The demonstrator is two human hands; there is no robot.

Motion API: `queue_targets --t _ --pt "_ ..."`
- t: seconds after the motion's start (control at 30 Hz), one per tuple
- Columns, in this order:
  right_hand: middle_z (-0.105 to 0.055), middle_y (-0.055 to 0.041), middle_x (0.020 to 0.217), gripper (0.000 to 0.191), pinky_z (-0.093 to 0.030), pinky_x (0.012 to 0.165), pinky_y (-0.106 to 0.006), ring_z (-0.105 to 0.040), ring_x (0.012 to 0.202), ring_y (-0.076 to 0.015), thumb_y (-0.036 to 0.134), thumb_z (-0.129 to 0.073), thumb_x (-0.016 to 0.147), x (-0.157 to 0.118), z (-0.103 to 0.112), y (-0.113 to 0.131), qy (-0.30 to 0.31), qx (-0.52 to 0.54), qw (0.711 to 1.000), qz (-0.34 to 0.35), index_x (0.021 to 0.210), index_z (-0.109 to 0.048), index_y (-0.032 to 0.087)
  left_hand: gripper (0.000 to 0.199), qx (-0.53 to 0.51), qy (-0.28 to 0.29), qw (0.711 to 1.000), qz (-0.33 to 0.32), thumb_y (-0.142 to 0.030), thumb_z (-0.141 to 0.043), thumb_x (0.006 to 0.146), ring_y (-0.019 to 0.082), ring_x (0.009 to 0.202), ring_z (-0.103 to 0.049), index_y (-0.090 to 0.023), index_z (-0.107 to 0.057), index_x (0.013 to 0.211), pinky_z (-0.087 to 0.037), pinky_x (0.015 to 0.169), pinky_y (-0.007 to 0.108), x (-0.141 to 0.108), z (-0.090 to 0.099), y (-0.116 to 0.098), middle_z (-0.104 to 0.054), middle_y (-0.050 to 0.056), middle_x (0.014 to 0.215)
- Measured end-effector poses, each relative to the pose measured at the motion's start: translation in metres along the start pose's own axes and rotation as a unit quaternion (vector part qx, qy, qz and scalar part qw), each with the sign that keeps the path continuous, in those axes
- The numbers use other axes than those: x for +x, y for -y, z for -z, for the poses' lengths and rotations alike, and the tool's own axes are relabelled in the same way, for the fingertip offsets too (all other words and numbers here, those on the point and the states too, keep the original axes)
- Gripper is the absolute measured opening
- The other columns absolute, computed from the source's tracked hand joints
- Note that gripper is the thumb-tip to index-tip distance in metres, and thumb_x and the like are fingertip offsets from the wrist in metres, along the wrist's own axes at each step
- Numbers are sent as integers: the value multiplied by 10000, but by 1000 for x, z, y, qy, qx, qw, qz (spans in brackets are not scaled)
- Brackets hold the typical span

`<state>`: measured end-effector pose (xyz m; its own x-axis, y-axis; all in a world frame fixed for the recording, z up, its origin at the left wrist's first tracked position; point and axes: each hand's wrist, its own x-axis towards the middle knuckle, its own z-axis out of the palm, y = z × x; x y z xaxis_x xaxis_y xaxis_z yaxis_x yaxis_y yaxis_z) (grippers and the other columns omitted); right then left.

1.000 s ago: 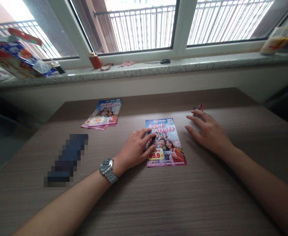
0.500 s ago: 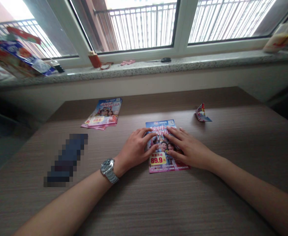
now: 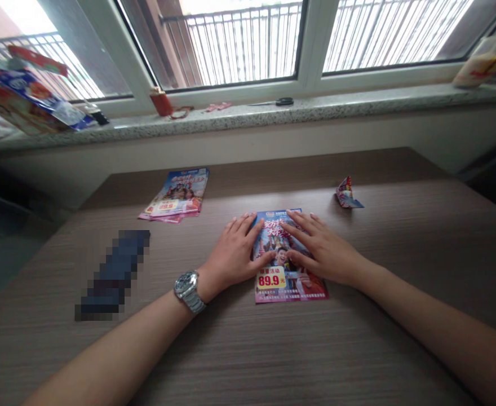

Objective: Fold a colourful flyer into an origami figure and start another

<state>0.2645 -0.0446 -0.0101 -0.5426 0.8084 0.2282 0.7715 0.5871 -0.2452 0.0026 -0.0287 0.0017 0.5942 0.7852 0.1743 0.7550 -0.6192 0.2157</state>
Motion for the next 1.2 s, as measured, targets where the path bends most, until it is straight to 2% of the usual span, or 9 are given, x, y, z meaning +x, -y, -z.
queue_targets --t 0.17,0.37,0.67,1.0,1.2 --pt "-282 -101 1682 581 -281 1234 -571 -283 1538 -320 558 -407 1037 1 -6 -7 10 -17 1000 -24 1568 -397 324 769 -6 6 1000 9 -646 -547 946 360 1520 -305 -177 -391 1536 -245 1254 577 0 0 0 -327 176 1640" --pt "-286 -138 1675 593 -286 1232 -546 -274 1541 -308 552 -346 1055 -1 -7 -11 2 -31 998 -50 1570 -404 264 798 4 9 1000 16 -655 -523 956 347 1526 -301 -148 -367 1552 -254 1256 551 0 0 1 -313 190 1645" --pt "-278 -138 1683 622 -271 1241 -514 -300 1533 -318 583 -349 1040 0 -6 -9 22 -58 996 -66 1573 -403 269 816 16 28 999 28 -680 -471 968 320 1549 -256 -139 -356 1568 -195 1286 507 0 1 -2 -279 172 1663" --pt "-354 -177 1641 598 -327 1198 -555 -371 1490 -366 545 -411 1027 2 -5 -11 12 -52 997 -57 1541 -463 244 792 0 13 1000 22 -657 -510 960 327 1538 -281 -156 -367 1557 -213 1280 524 -1 -1 0 -306 172 1651" --pt "-360 -138 1646 599 -350 1172 -567 -367 1483 -373 565 -412 1020 3 -5 -10 8 -58 996 -64 1546 -454 282 816 3 18 1000 23 -661 -515 957 348 1531 -287 -123 -374 1554 -223 1277 529 -1 -1 1 -296 200 1648"
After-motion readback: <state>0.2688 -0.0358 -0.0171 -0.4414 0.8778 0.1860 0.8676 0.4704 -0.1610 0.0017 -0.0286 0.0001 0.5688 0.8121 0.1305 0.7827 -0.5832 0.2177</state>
